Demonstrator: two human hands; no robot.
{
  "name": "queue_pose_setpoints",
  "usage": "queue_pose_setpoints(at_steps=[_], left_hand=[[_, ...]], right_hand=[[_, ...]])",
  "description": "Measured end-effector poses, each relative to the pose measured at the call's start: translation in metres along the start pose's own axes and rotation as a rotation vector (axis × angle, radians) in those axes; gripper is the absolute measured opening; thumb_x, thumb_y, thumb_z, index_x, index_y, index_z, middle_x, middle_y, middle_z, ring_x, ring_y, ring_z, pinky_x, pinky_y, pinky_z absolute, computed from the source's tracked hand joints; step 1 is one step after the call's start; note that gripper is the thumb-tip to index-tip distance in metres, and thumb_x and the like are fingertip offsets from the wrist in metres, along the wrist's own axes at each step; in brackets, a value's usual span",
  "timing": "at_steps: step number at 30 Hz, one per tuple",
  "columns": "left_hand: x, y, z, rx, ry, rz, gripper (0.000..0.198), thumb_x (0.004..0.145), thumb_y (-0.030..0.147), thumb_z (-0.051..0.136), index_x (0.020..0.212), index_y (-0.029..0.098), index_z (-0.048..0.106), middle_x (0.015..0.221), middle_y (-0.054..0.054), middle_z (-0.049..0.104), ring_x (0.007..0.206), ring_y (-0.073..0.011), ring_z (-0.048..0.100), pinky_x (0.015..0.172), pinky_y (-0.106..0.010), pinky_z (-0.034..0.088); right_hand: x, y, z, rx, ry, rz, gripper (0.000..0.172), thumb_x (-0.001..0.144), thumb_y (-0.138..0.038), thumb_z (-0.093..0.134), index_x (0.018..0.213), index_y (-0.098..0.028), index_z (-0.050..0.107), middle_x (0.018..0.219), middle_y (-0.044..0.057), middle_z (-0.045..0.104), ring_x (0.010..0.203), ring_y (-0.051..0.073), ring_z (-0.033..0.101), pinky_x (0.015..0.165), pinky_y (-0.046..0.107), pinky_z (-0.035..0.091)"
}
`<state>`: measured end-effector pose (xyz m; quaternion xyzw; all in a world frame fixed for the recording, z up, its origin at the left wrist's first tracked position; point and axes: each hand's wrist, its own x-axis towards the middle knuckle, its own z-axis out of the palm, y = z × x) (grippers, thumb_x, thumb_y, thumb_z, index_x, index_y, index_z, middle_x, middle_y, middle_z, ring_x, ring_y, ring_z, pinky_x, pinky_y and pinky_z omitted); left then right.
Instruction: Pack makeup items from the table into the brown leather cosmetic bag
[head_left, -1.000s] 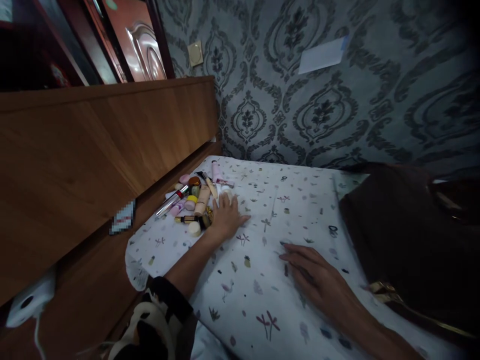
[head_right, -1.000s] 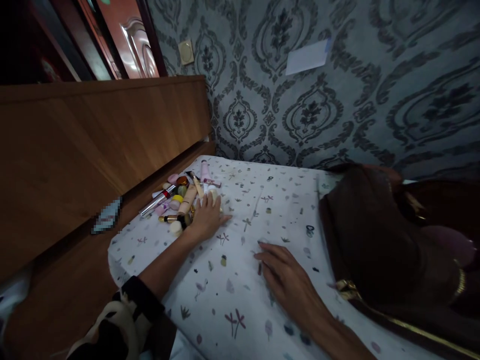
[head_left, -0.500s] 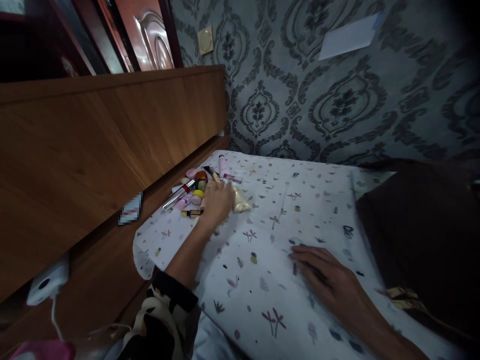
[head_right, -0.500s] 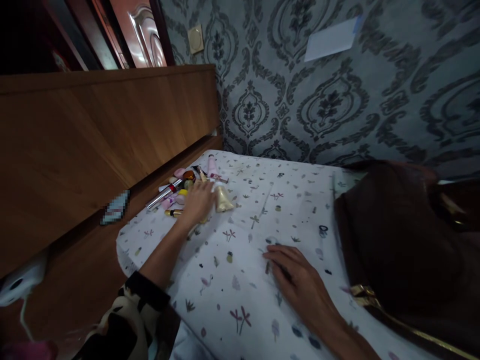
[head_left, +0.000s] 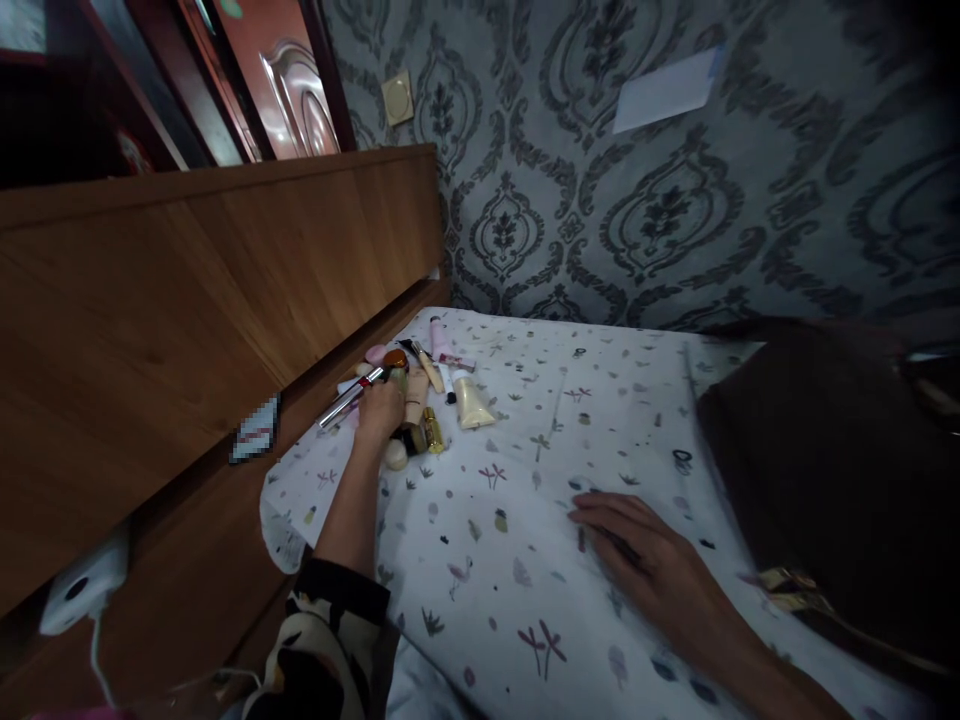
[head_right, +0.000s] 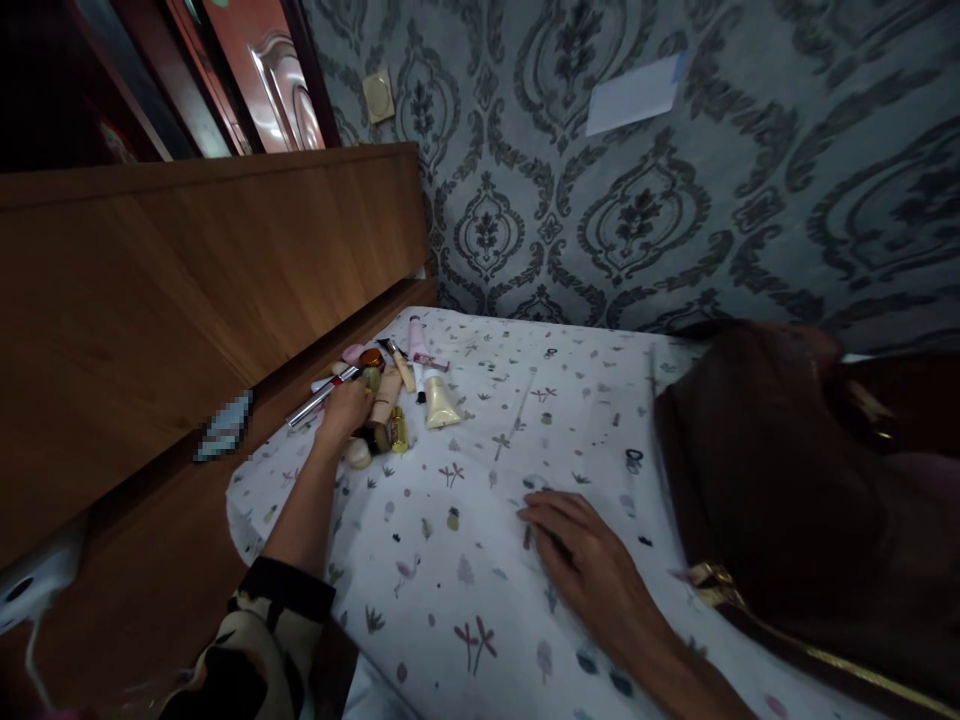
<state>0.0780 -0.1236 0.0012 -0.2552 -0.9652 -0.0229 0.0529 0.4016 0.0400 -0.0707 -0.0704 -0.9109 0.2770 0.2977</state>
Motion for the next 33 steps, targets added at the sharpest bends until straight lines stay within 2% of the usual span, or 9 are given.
queue_pose_setpoints(at_steps=[6, 11, 14, 17, 20, 23, 26, 29, 33], left_hand=[[0.001, -0.005, 0.004, -0.071, -0.015, 0.067, 0.028, 0.088, 0.017, 0.053, 0.115, 0.017, 0.062, 0.115, -0.015, 0.066, 0.112, -0.0259, 0.063, 0.096, -0.034, 0.048], [-0.007, 0.005, -0.008, -0.137, 0.095, 0.138, 0.039, 0.089, 0.008, 0.043, 0.127, 0.011, 0.053, 0.125, -0.021, 0.057, 0.118, -0.0295, 0.057, 0.100, -0.044, 0.046], [-0.020, 0.026, -0.015, -0.192, 0.098, 0.353, 0.038, 0.094, 0.013, 0.041, 0.131, 0.014, 0.050, 0.131, -0.017, 0.052, 0.123, -0.0254, 0.052, 0.104, -0.039, 0.045], [-0.041, 0.055, -0.012, -0.223, -0.006, 0.635, 0.036, 0.093, 0.019, 0.052, 0.128, 0.024, 0.055, 0.126, -0.006, 0.057, 0.119, -0.0183, 0.055, 0.102, -0.028, 0.046], [-0.062, 0.083, -0.002, -0.210, -0.058, 0.780, 0.035, 0.093, 0.020, 0.053, 0.127, 0.026, 0.057, 0.123, -0.006, 0.059, 0.117, -0.0220, 0.056, 0.099, -0.033, 0.048], [-0.073, 0.098, 0.005, -0.198, -0.035, 0.780, 0.036, 0.097, 0.028, 0.052, 0.133, 0.023, 0.053, 0.123, -0.011, 0.058, 0.118, -0.0276, 0.055, 0.098, -0.041, 0.050], [-0.073, 0.101, 0.007, -0.207, -0.002, 0.738, 0.043, 0.099, 0.044, 0.048, 0.133, 0.017, 0.052, 0.122, -0.013, 0.059, 0.118, -0.0299, 0.055, 0.099, -0.044, 0.049], [-0.075, 0.102, 0.009, -0.269, 0.007, 0.703, 0.050, 0.098, 0.050, 0.049, 0.133, 0.014, 0.051, 0.130, -0.016, 0.057, 0.128, -0.0312, 0.050, 0.107, -0.047, 0.044], [-0.087, 0.108, 0.007, -0.484, -0.137, 0.787, 0.058, 0.099, 0.051, 0.047, 0.144, 0.015, 0.042, 0.145, -0.016, 0.052, 0.137, -0.0274, 0.046, 0.115, -0.042, 0.039]], right_hand=[[0.001, 0.001, 0.001, 0.003, 0.001, 0.008, 0.028, 0.096, -0.034, 0.048, 0.097, -0.024, 0.074, 0.107, 0.011, 0.072, 0.101, 0.026, 0.069, 0.085, 0.047, 0.061], [0.002, -0.004, -0.002, 0.024, -0.030, 0.051, 0.031, 0.096, -0.037, 0.047, 0.097, -0.023, 0.074, 0.108, 0.011, 0.072, 0.103, 0.027, 0.068, 0.086, 0.048, 0.060], [0.003, -0.006, -0.005, 0.035, -0.054, 0.069, 0.030, 0.095, -0.036, 0.048, 0.098, -0.024, 0.074, 0.108, 0.012, 0.072, 0.104, 0.028, 0.067, 0.086, 0.049, 0.060], [0.003, -0.005, -0.005, 0.028, -0.057, 0.073, 0.028, 0.094, -0.033, 0.048, 0.097, -0.024, 0.074, 0.109, 0.011, 0.072, 0.105, 0.028, 0.067, 0.088, 0.049, 0.059], [0.003, -0.004, -0.003, 0.023, -0.041, 0.063, 0.027, 0.093, -0.031, 0.048, 0.096, -0.023, 0.074, 0.108, 0.011, 0.072, 0.102, 0.027, 0.068, 0.088, 0.048, 0.059], [0.002, -0.002, -0.002, 0.029, -0.042, 0.049, 0.027, 0.093, -0.030, 0.048, 0.095, -0.023, 0.074, 0.107, 0.012, 0.072, 0.103, 0.026, 0.068, 0.088, 0.048, 0.059], [0.002, -0.002, -0.002, 0.032, -0.039, 0.042, 0.026, 0.092, -0.030, 0.050, 0.095, -0.022, 0.074, 0.107, 0.012, 0.072, 0.103, 0.026, 0.067, 0.088, 0.048, 0.059], [0.002, -0.002, -0.002, 0.033, -0.026, 0.036, 0.025, 0.092, -0.029, 0.050, 0.095, -0.022, 0.073, 0.107, 0.011, 0.072, 0.103, 0.026, 0.067, 0.088, 0.048, 0.058], [0.002, -0.004, -0.003, 0.044, -0.026, 0.040, 0.024, 0.093, -0.026, 0.049, 0.096, -0.021, 0.073, 0.106, 0.011, 0.072, 0.104, 0.025, 0.067, 0.090, 0.046, 0.057]])
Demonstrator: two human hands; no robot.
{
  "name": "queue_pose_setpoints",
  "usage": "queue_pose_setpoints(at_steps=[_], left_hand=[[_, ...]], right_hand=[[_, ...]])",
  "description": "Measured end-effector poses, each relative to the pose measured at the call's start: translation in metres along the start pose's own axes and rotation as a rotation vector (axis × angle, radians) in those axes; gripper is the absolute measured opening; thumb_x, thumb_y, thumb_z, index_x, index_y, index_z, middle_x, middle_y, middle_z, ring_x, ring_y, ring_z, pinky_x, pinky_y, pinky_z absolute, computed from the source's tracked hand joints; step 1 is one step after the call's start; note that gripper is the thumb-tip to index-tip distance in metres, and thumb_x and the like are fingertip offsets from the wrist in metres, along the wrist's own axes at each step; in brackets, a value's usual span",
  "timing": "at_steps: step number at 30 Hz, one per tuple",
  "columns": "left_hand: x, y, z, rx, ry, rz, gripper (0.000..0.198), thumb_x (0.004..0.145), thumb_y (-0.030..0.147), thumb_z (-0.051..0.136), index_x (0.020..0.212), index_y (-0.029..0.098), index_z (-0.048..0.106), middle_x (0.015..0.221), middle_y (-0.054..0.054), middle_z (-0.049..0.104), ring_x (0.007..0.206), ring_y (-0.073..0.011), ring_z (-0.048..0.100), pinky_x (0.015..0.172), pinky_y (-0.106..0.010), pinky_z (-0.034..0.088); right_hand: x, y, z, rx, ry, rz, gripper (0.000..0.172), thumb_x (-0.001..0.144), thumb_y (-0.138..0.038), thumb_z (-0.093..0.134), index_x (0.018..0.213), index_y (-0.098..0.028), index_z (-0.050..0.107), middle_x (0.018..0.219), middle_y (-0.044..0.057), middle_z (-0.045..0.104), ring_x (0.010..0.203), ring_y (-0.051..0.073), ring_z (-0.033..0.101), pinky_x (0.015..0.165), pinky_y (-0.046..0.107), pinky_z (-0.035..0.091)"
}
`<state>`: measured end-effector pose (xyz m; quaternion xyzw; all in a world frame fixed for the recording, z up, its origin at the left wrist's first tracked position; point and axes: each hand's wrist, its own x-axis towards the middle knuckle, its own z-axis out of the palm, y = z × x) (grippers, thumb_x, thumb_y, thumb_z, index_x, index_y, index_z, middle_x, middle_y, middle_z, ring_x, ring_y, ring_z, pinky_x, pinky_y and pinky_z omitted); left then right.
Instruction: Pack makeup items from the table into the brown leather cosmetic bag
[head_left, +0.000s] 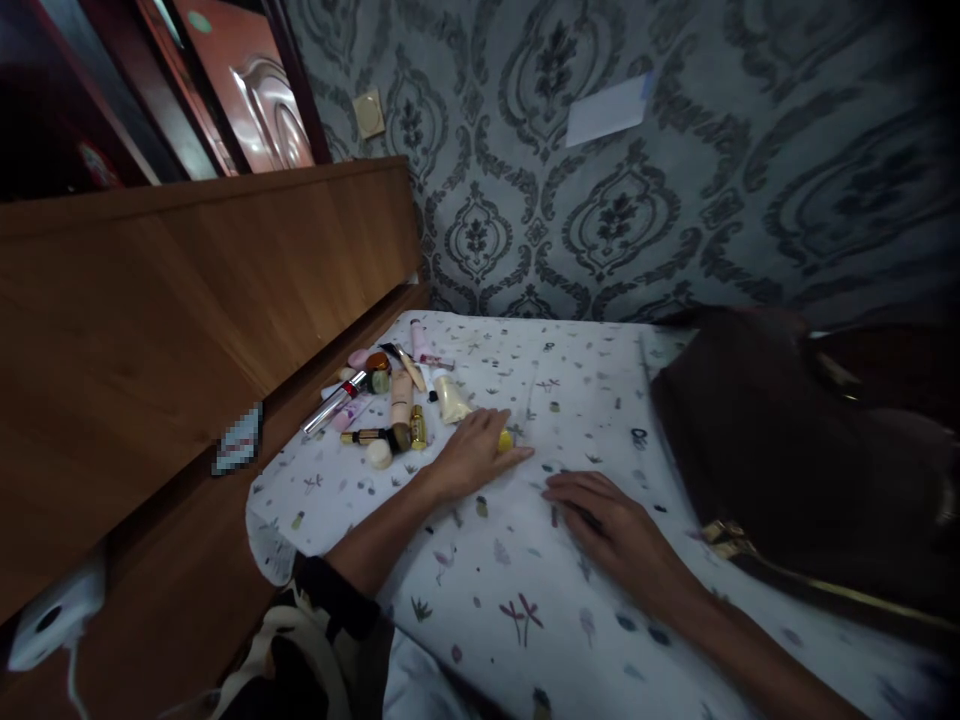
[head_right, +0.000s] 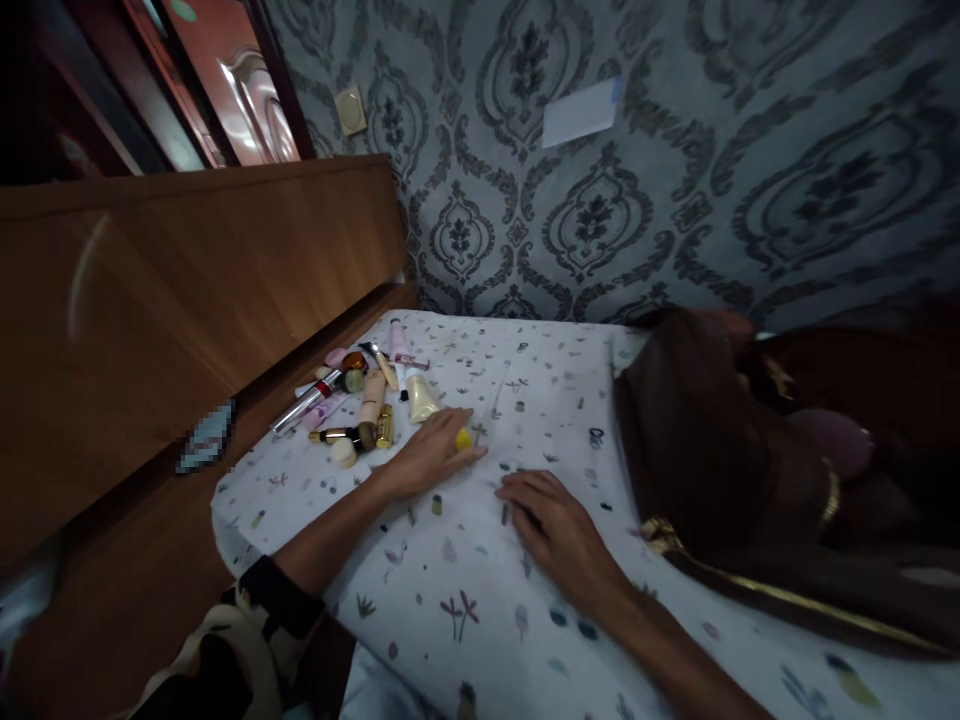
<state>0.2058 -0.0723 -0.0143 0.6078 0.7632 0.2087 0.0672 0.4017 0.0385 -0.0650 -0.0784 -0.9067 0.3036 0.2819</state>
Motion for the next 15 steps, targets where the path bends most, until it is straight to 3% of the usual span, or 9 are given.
queue_pose_setpoints(at_steps=[5, 10, 15], left_hand=[[-0.001, 0.011, 0.000, -0.317, -0.042, 0.043, 0.051, 0.104, 0.042, 0.034, 0.148, 0.017, 0.039, 0.155, -0.011, 0.045, 0.142, -0.0220, 0.044, 0.118, -0.038, 0.036], [-0.004, 0.013, 0.016, -0.219, -0.160, -0.010, 0.057, 0.100, 0.048, 0.041, 0.147, 0.015, 0.040, 0.156, -0.014, 0.043, 0.148, -0.0263, 0.035, 0.122, -0.044, 0.029], [-0.013, 0.031, 0.031, -0.261, -0.217, 0.126, 0.067, 0.097, 0.052, 0.047, 0.151, 0.016, 0.032, 0.159, -0.016, 0.036, 0.149, -0.0270, 0.030, 0.123, -0.045, 0.027]], right_hand=[[0.001, -0.006, -0.002, 0.030, -0.009, 0.028, 0.026, 0.092, -0.022, 0.046, 0.103, -0.020, 0.070, 0.103, 0.009, 0.072, 0.102, 0.023, 0.066, 0.092, 0.042, 0.055], [0.000, -0.011, -0.002, 0.025, 0.018, 0.094, 0.017, 0.090, -0.021, 0.049, 0.094, -0.020, 0.065, 0.095, 0.008, 0.069, 0.096, 0.023, 0.062, 0.090, 0.040, 0.051], [-0.001, -0.006, -0.002, 0.025, 0.140, 0.254, 0.004, 0.081, -0.018, 0.053, 0.080, -0.020, 0.056, 0.084, 0.007, 0.063, 0.085, 0.022, 0.056, 0.080, 0.036, 0.046]])
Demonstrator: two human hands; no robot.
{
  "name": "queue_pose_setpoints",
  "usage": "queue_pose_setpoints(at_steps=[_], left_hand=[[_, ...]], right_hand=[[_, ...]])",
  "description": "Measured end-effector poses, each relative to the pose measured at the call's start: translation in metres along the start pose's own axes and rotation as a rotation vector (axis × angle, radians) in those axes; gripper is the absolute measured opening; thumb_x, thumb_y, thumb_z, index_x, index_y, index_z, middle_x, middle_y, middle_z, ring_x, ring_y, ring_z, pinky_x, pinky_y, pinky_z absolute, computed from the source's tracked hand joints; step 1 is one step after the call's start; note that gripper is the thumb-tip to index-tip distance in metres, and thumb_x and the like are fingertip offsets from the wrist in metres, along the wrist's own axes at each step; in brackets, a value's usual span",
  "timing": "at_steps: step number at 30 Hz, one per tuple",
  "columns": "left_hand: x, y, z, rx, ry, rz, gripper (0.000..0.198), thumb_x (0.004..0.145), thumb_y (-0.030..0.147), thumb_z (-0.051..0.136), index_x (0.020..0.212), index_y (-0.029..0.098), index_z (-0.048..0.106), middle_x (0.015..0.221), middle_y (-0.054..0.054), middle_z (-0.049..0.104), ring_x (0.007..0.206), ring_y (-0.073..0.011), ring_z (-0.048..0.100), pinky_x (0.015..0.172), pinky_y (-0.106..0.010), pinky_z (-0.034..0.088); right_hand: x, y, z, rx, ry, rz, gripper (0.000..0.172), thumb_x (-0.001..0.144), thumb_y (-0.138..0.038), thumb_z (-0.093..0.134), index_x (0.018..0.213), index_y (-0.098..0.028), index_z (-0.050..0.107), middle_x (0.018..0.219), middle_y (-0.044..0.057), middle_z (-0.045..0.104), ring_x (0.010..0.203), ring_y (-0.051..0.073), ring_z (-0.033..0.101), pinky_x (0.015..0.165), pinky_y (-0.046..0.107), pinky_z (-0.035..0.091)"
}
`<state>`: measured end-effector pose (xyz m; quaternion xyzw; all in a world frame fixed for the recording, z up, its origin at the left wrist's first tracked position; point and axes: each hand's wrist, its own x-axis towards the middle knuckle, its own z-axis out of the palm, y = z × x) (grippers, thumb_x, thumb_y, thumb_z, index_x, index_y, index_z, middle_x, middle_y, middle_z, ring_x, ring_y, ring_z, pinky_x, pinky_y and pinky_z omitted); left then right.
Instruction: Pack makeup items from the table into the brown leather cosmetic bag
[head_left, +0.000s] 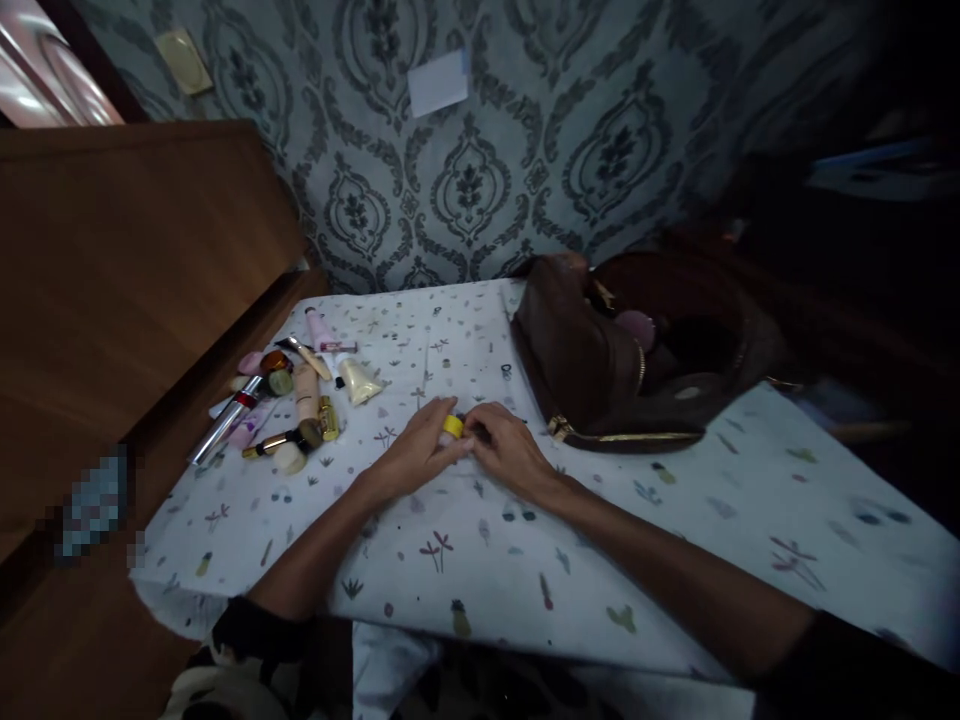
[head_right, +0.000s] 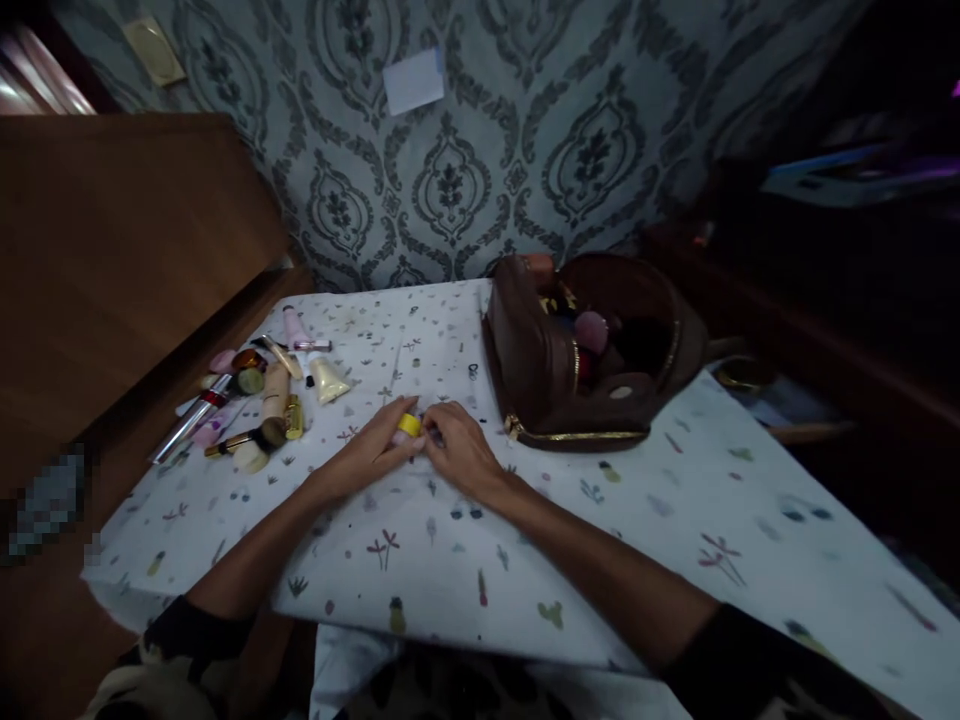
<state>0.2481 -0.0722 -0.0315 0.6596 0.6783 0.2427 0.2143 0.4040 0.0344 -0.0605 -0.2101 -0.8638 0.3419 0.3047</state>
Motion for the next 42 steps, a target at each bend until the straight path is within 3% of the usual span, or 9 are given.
queue_pose_setpoints(at_steps=[5, 12, 17, 22, 27, 33, 37, 42], left_hand=[[-0.001, 0.008, 0.012, -0.011, 0.017, 0.158, 0.067, 0.095, 0.037, 0.054, 0.153, 0.017, 0.026, 0.147, -0.017, 0.044, 0.140, -0.0263, 0.042, 0.118, -0.044, 0.036], [-0.001, -0.007, 0.034, 0.073, 0.256, 0.255, 0.075, 0.090, 0.027, 0.063, 0.154, 0.030, 0.023, 0.126, -0.009, 0.056, 0.119, -0.0258, 0.056, 0.105, -0.046, 0.049], [-0.001, -0.008, 0.041, 0.268, 0.337, 0.265, 0.076, 0.090, 0.026, 0.061, 0.155, 0.028, 0.021, 0.112, -0.009, 0.059, 0.103, -0.0283, 0.059, 0.092, -0.048, 0.054], [-0.002, -0.006, 0.037, 0.255, 0.285, 0.325, 0.088, 0.090, 0.033, 0.064, 0.158, 0.030, 0.008, 0.121, -0.011, 0.060, 0.109, -0.0295, 0.062, 0.092, -0.048, 0.056], [-0.009, -0.012, 0.012, 0.162, 0.059, 0.372, 0.090, 0.093, 0.036, 0.059, 0.159, 0.036, -0.002, 0.148, -0.012, 0.051, 0.128, -0.0290, 0.058, 0.101, -0.046, 0.055], [-0.020, -0.027, -0.009, 0.040, -0.132, 0.275, 0.069, 0.099, 0.037, 0.046, 0.157, 0.045, 0.010, 0.157, -0.004, 0.042, 0.138, -0.0268, 0.050, 0.108, -0.048, 0.049], [-0.014, -0.028, -0.006, -0.007, -0.084, 0.142, 0.069, 0.092, 0.041, 0.059, 0.153, 0.036, 0.027, 0.140, -0.008, 0.059, 0.119, -0.0278, 0.063, 0.099, -0.043, 0.054], [-0.005, -0.019, -0.005, 0.005, -0.059, 0.175, 0.044, 0.087, 0.046, 0.064, 0.127, 0.030, 0.054, 0.117, -0.006, 0.068, 0.101, -0.0234, 0.068, 0.087, -0.033, 0.056]], right_hand=[[0.001, 0.006, -0.003, 0.021, 0.035, 0.064, 0.007, 0.086, -0.018, 0.050, 0.082, -0.019, 0.055, 0.085, 0.006, 0.061, 0.084, 0.021, 0.054, 0.078, 0.034, 0.043], [-0.006, -0.007, -0.005, 0.011, -0.014, 0.031, 0.012, 0.092, -0.020, 0.050, 0.083, -0.019, 0.056, 0.080, 0.002, 0.061, 0.079, 0.016, 0.055, 0.076, 0.029, 0.043], [-0.011, -0.014, -0.007, 0.042, -0.055, 0.020, 0.004, 0.090, -0.023, 0.056, 0.091, -0.019, 0.057, 0.085, 0.001, 0.062, 0.080, 0.016, 0.056, 0.074, 0.027, 0.044], [-0.010, -0.014, -0.011, 0.207, -0.098, 0.037, 0.013, 0.081, -0.018, 0.063, 0.093, -0.018, 0.058, 0.089, 0.002, 0.063, 0.085, 0.017, 0.058, 0.078, 0.029, 0.046], [-0.010, -0.011, -0.017, 0.429, -0.138, 0.066, 0.019, 0.080, -0.022, 0.072, 0.095, -0.017, 0.063, 0.093, 0.001, 0.067, 0.089, 0.016, 0.062, 0.082, 0.028, 0.048], [-0.017, -0.007, -0.020, 0.357, -0.202, 0.059, 0.033, 0.079, -0.028, 0.078, 0.109, -0.019, 0.066, 0.102, 0.002, 0.069, 0.096, 0.017, 0.063, 0.087, 0.029, 0.048], [-0.021, -0.002, -0.021, 0.189, -0.294, 0.029, 0.052, 0.079, -0.040, 0.079, 0.125, -0.021, 0.064, 0.111, 0.006, 0.069, 0.105, 0.021, 0.061, 0.093, 0.033, 0.047], [-0.025, 0.002, -0.019, 0.130, -0.325, -0.004, 0.063, 0.077, -0.040, 0.080, 0.133, -0.022, 0.060, 0.121, 0.009, 0.064, 0.112, 0.023, 0.059, 0.098, 0.036, 0.047]])
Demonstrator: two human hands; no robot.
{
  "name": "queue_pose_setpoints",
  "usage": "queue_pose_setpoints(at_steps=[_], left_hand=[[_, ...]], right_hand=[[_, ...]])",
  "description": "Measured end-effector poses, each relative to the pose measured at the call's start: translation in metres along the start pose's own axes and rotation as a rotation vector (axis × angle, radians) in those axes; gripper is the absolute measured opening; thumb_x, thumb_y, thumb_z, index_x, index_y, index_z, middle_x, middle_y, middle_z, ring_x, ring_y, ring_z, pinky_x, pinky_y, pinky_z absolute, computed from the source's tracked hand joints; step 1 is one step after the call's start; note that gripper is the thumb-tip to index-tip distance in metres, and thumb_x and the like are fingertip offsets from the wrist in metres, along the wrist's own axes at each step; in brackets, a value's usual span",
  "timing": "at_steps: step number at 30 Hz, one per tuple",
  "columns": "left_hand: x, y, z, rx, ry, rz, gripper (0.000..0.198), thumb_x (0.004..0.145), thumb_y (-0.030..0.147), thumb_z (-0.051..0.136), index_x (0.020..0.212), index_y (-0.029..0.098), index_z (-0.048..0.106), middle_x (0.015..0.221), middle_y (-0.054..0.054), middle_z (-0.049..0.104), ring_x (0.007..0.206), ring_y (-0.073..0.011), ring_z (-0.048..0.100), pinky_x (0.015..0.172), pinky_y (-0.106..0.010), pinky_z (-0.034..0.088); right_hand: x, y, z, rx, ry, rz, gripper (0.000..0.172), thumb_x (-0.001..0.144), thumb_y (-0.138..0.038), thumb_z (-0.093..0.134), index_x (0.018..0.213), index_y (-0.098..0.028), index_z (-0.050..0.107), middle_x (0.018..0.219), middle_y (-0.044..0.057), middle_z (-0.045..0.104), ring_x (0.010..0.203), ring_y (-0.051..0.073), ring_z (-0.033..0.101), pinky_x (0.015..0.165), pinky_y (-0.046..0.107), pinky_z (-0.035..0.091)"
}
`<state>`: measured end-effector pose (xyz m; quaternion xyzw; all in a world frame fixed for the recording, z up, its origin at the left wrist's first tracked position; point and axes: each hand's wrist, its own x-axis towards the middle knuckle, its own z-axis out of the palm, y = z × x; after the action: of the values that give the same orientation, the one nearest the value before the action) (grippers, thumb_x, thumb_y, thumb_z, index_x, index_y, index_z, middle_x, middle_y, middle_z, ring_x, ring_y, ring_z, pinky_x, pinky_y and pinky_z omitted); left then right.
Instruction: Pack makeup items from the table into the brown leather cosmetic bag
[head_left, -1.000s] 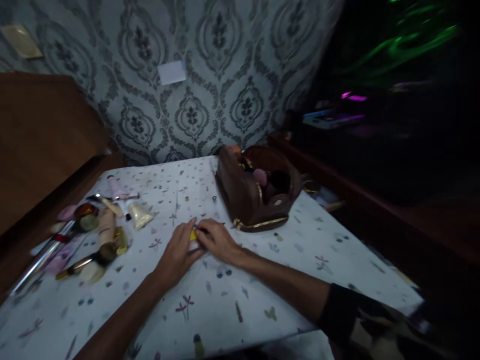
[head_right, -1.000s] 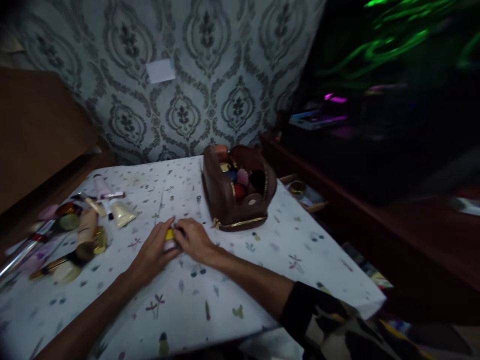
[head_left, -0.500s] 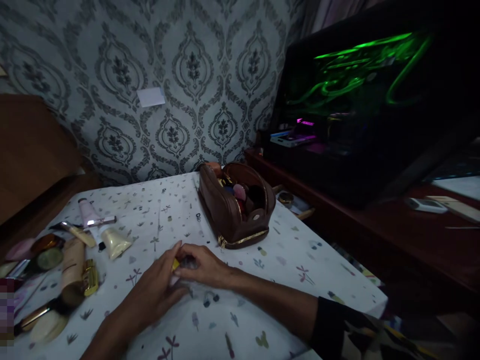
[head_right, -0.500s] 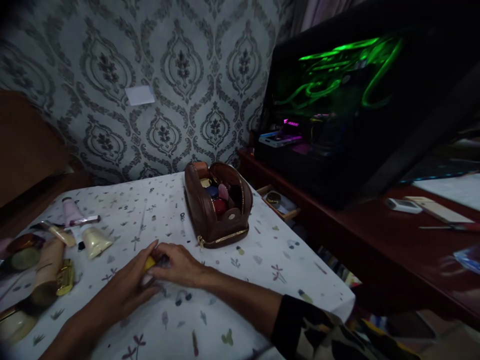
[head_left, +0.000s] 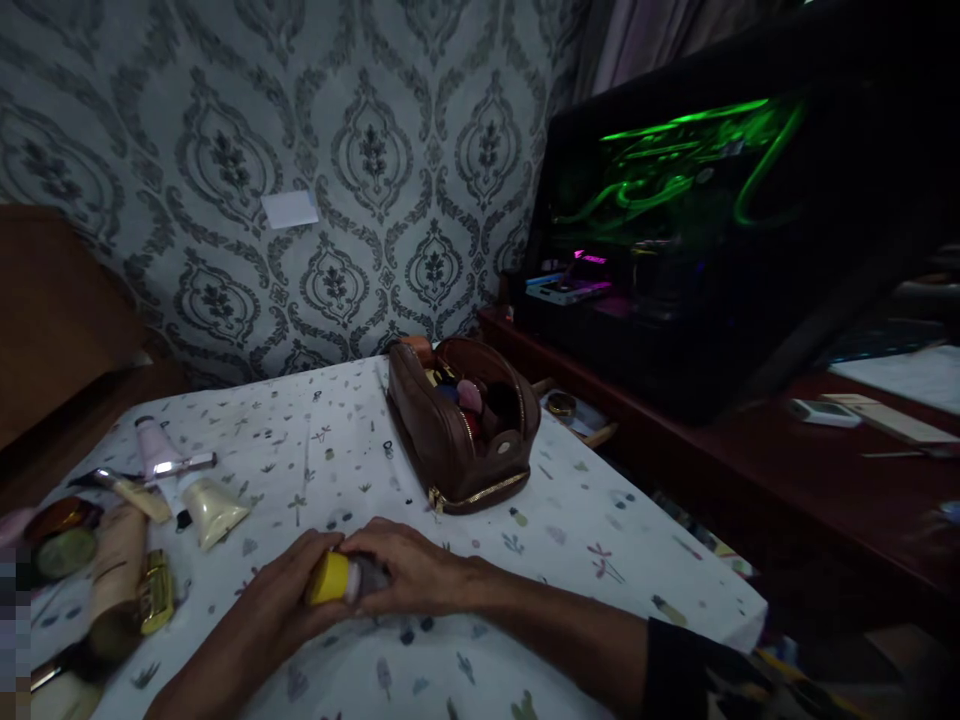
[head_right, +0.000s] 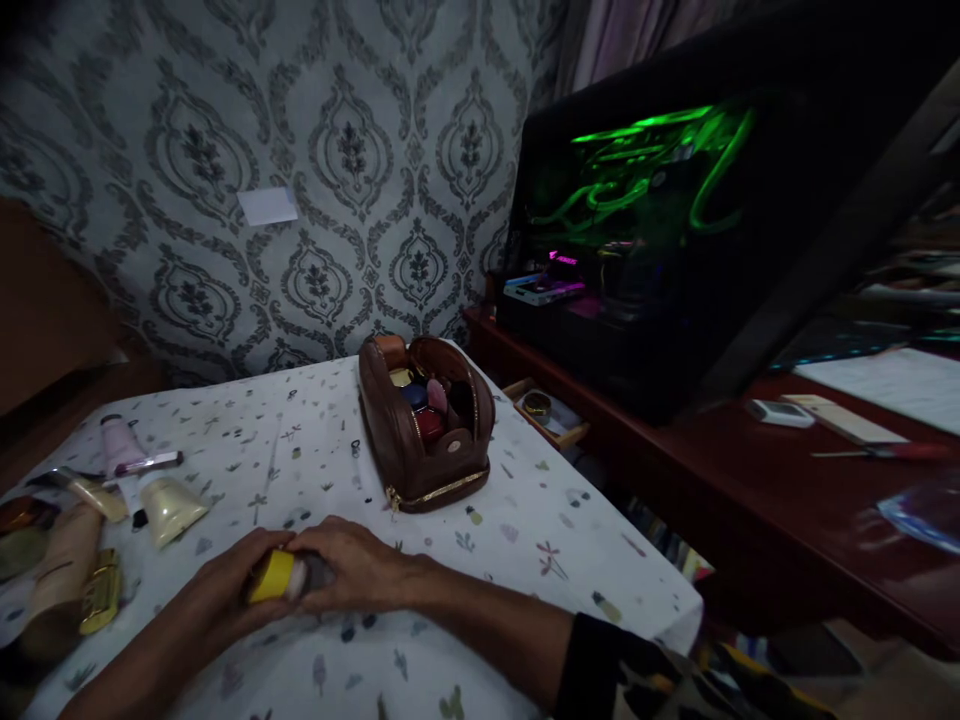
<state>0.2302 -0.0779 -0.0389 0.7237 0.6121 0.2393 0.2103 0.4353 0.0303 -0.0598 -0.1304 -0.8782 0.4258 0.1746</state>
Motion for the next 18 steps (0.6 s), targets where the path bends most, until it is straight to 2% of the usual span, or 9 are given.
queue_pose_setpoints(at_steps=[4, 8, 14, 18], left_hand=[[0.002, 0.015, -0.001, 0.090, -0.059, -0.097, 0.040, 0.090, 0.051, 0.056, 0.122, 0.027, 0.055, 0.102, -0.004, 0.073, 0.084, -0.0218, 0.070, 0.074, -0.030, 0.054], [0.003, 0.026, 0.006, 0.171, -0.036, -0.214, 0.034, 0.095, 0.049, 0.045, 0.117, 0.026, 0.055, 0.084, -0.001, 0.072, 0.075, -0.0233, 0.068, 0.071, -0.032, 0.051], [0.002, 0.027, 0.006, -0.013, 0.005, -0.134, 0.038, 0.092, 0.050, 0.055, 0.123, 0.028, 0.051, 0.104, -0.003, 0.072, 0.089, -0.0222, 0.068, 0.079, -0.032, 0.053], [0.003, 0.027, 0.000, -0.102, 0.026, -0.100, 0.036, 0.092, 0.045, 0.057, 0.124, 0.028, 0.052, 0.109, -0.004, 0.070, 0.096, -0.0219, 0.067, 0.083, -0.032, 0.053]], right_hand=[[0.000, -0.003, 0.005, -0.056, 0.030, -0.002, 0.056, 0.078, -0.042, 0.079, 0.127, -0.020, 0.062, 0.118, 0.009, 0.065, 0.116, 0.024, 0.056, 0.100, 0.037, 0.046], [0.001, -0.003, 0.008, -0.166, 0.057, -0.002, 0.053, 0.074, -0.040, 0.083, 0.118, -0.018, 0.064, 0.110, 0.008, 0.068, 0.109, 0.024, 0.057, 0.096, 0.034, 0.047], [0.001, -0.006, 0.006, -0.243, 0.068, 0.062, 0.050, 0.074, -0.044, 0.081, 0.114, -0.019, 0.063, 0.101, 0.006, 0.068, 0.097, 0.022, 0.061, 0.084, 0.032, 0.047], [-0.001, -0.012, -0.002, -0.277, 0.029, 0.110, 0.044, 0.079, -0.042, 0.076, 0.114, -0.018, 0.063, 0.099, 0.006, 0.068, 0.089, 0.022, 0.062, 0.076, 0.031, 0.047]])
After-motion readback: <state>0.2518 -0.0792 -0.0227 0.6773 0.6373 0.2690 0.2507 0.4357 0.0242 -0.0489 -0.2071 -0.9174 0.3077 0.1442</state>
